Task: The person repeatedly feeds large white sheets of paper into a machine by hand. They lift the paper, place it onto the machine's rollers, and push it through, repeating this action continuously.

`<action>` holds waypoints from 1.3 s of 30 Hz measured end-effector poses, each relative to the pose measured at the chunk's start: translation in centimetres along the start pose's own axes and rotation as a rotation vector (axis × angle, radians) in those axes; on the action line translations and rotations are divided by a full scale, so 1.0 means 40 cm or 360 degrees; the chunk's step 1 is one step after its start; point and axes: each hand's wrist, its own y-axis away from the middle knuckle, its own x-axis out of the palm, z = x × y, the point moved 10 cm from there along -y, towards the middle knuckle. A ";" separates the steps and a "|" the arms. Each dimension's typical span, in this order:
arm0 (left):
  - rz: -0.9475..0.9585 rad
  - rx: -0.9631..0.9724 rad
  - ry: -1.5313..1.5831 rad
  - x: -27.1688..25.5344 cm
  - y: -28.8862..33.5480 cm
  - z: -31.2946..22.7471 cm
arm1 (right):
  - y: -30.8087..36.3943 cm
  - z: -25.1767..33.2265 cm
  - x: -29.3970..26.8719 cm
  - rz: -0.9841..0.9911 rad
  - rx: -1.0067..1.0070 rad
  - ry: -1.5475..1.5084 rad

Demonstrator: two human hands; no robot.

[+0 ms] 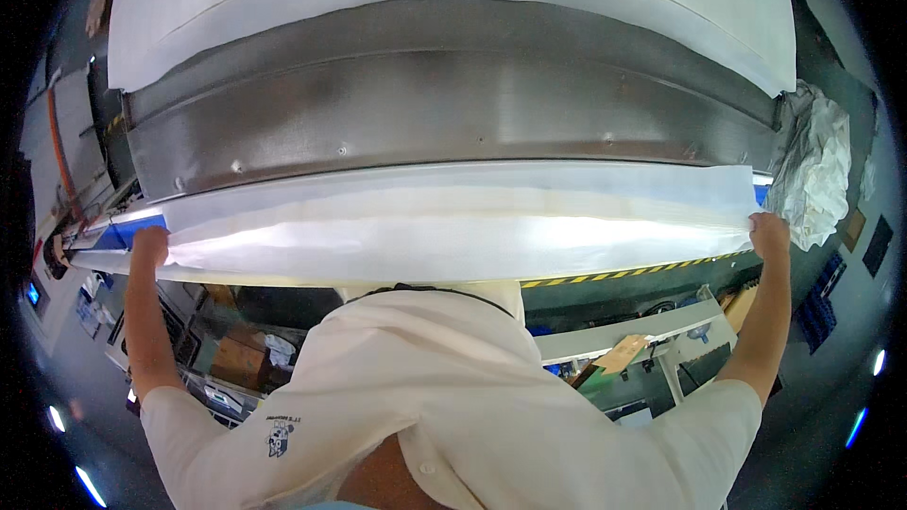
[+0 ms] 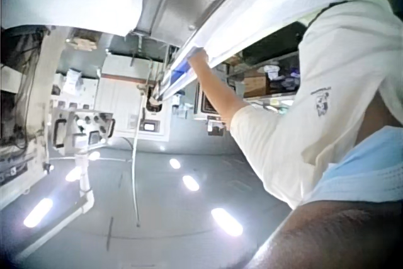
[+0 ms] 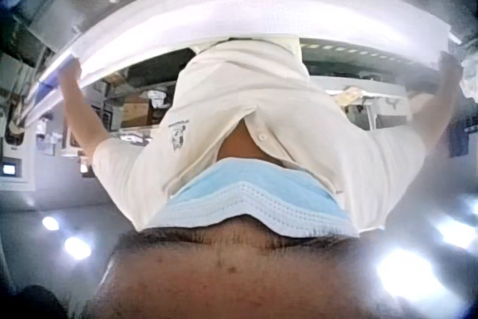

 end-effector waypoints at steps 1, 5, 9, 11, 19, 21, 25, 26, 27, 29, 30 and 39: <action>0.0016 -0.0021 0.0023 0.014 -0.002 -0.017 | 0.003 0.022 0.014 0.0060 -0.0020 0.0016; 0.0128 0.0050 -0.0045 0.042 -0.024 -0.065 | -0.014 0.055 0.111 0.0275 0.0010 0.0154; 0.0147 -0.0075 0.0180 0.102 -0.096 -0.059 | -0.026 0.023 0.207 0.0101 -0.0047 0.0287; 0.0032 -0.0339 0.0186 0.108 -0.116 -0.008 | -0.039 -0.018 0.269 0.0147 -0.0003 0.0199; -0.0211 -0.1117 0.1021 0.000 -0.006 0.150 | -0.045 0.067 0.251 -0.0007 -0.0161 -0.0046; -0.0635 -0.1072 0.1073 -0.003 -0.042 0.161 | -0.043 0.070 0.340 0.0426 -0.0294 0.0336; -0.0898 -0.0809 0.1183 0.035 -0.076 0.119 | -0.069 0.255 0.126 0.0596 -0.0130 -0.0338; -0.0868 -0.0842 0.1166 -0.021 -0.059 0.092 | -0.039 0.303 0.033 0.0633 -0.0133 -0.0516; -0.0846 -0.0867 0.1181 -0.071 -0.054 0.063 | -0.028 0.326 0.005 0.0673 -0.0207 -0.0520; -0.0831 -0.0861 0.1202 -0.149 -0.021 0.019 | -0.040 0.354 -0.006 0.0676 -0.0323 -0.0474; -0.0833 -0.0836 0.1205 -0.185 -0.016 0.003 | -0.046 0.378 -0.004 0.0643 -0.0452 -0.0425; -0.1108 -0.0864 0.1327 -0.186 -0.005 0.016 | -0.091 0.426 -0.120 0.0239 -0.0299 -0.0263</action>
